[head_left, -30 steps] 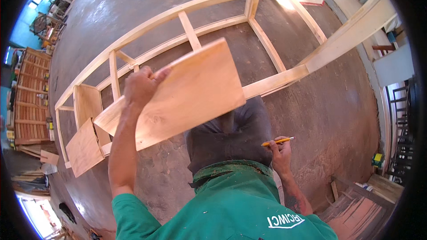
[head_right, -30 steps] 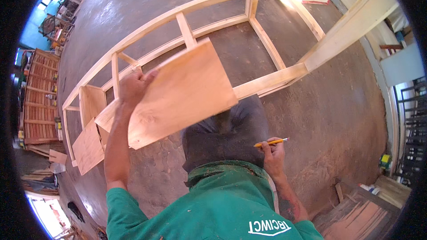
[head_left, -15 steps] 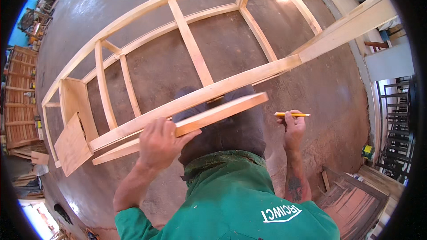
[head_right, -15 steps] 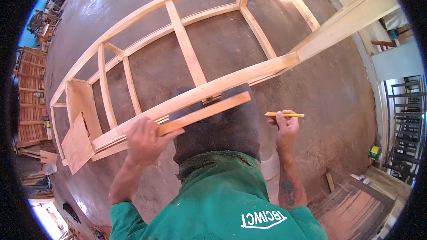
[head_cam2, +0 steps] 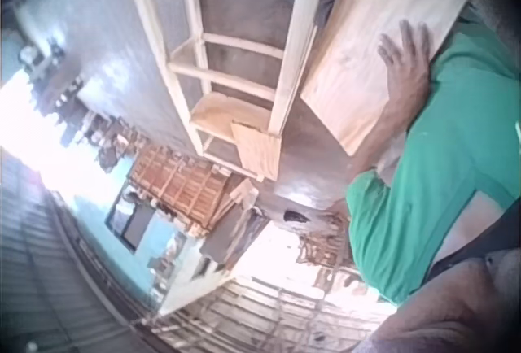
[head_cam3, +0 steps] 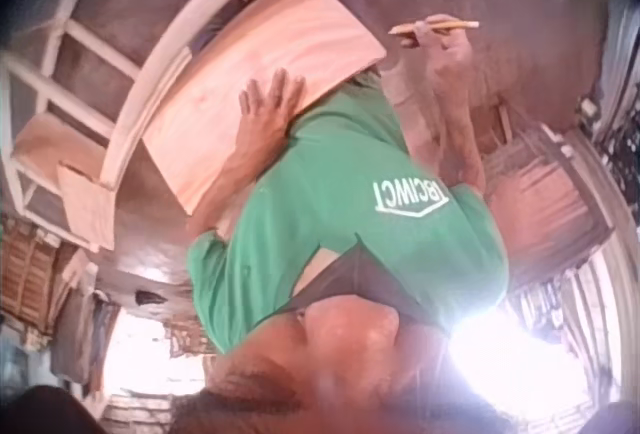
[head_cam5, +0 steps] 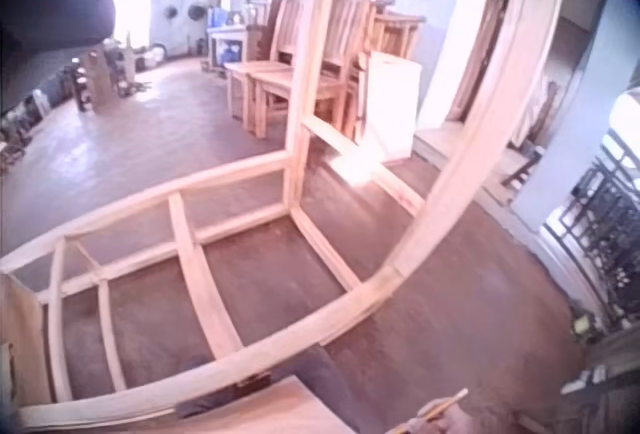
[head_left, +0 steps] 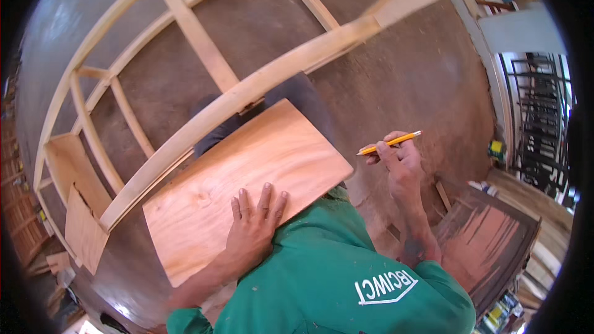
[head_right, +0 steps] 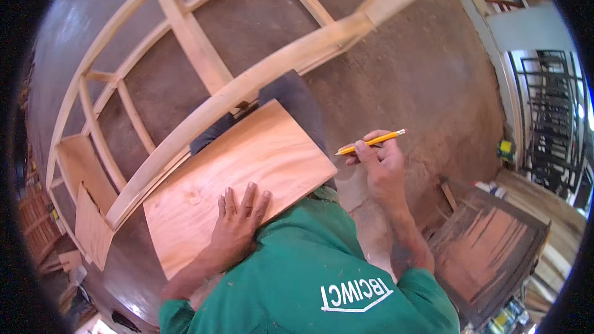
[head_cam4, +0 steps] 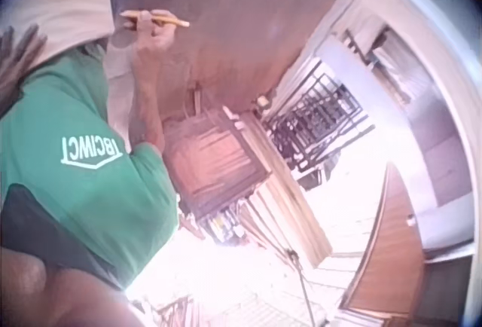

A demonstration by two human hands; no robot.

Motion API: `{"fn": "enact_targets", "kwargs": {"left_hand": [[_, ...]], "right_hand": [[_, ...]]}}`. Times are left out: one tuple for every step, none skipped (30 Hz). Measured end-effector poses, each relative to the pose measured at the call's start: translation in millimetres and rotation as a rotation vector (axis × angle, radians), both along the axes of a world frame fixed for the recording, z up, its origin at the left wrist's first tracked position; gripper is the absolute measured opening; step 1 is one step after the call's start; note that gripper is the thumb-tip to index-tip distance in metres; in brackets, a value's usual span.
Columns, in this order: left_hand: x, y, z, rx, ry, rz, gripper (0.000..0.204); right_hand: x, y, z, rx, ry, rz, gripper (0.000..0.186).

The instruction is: The recorder is building a piece of wooden furniture, specifically marking wooden planks for assembly.

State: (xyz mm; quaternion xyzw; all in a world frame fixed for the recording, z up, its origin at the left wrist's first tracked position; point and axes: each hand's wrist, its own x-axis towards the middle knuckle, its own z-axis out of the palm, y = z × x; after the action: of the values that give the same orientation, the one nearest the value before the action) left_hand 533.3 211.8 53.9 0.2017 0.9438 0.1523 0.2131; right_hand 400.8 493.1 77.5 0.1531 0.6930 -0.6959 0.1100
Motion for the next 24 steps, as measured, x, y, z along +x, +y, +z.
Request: {"fn": "enact_targets", "kwargs": {"left_hand": [[7,2,-10,0.086,-0.097,0.064,0.082],[6,4,-9,0.099,-0.112,0.049,0.082],[3,5,-6,0.085,-0.107,0.064,0.089],[0,6,-3,0.068,-0.099,0.082,0.096],[-3,7,-4,0.076,-0.117,0.059,0.097],[-2,8,-7,0.082,-0.122,0.062,0.097],[0,8,-9,0.073,-0.113,0.03,0.09],[3,9,-11,0.063,-0.107,0.001,0.083],[5,9,-10,0.064,-0.114,0.008,0.083],[6,9,-9,0.061,-0.099,0.021,0.083],[6,9,-9,0.06,-0.082,0.032,0.082],[6,10,-8,0.062,-0.085,0.036,0.082],[5,10,-7,0.071,-0.096,0.035,0.082],[5,9,-6,0.079,-0.109,0.035,0.081],[5,9,-6,0.079,-0.112,0.036,0.081],[6,9,-6,0.07,-0.107,0.027,0.081],[6,9,-6,0.059,-0.101,0.019,0.08],[5,9,-6,0.057,-0.103,0.018,0.08],[5,9,-6,0.054,-0.102,0.016,0.079],[4,9,-5,0.052,-0.099,0.013,0.079],[4,9,-6,0.051,-0.1,0.012,0.079],[4,9,-6,0.053,-0.096,0.013,0.079],[4,9,-7,0.056,-0.093,0.014,0.079],[4,9,-7,0.055,-0.094,0.013,0.079]], "right_hand": [[4,3,0,0.067,-0.051,0.034,0.019],[6,6,-1,0.13,-0.104,0.075,0.019],[4,10,-6,0.154,-0.143,0.098,0.02],[4,13,-10,0.164,-0.154,0.091,0.02],[2,14,-14,0.179,-0.203,0.154,0.02],[-1,15,-16,0.193,-0.251,0.22,0.02],[-3,15,-18,0.197,-0.255,0.225,0.02],[-4,15,-20,0.234,-0.26,0.253,0.02],[-5,15,-21,0.27,-0.263,0.282,0.02],[-5,16,-23,0.271,-0.269,0.29,0.02],[-6,20,-24,0.268,-0.305,0.298,0.019],[-8,22,-25,0.265,-0.341,0.305,0.019],[-9,23,-24,0.266,-0.344,0.308,0.019],[-9,22,-24,0.259,-0.355,0.318,0.018],[-10,23,-23,0.252,-0.366,0.327,0.018],[-10,23,-24,0.251,-0.37,0.327,0.018],[-12,24,-27,0.249,-0.372,0.336,0.018],[-13,25,-28,0.246,-0.375,0.345,0.018],[-13,25,-28,0.244,-0.377,0.344,0.018],[-13,25,-27,0.231,-0.382,0.347,0.019],[-14,25,-27,0.219,-0.387,0.349,0.019],[-15,25,-28,0.218,-0.389,0.349,0.019],[-16,26,-28,0.211,-0.39,0.353,0.019],[-17,26,-29,0.203,-0.392,0.358,0.02]]}}
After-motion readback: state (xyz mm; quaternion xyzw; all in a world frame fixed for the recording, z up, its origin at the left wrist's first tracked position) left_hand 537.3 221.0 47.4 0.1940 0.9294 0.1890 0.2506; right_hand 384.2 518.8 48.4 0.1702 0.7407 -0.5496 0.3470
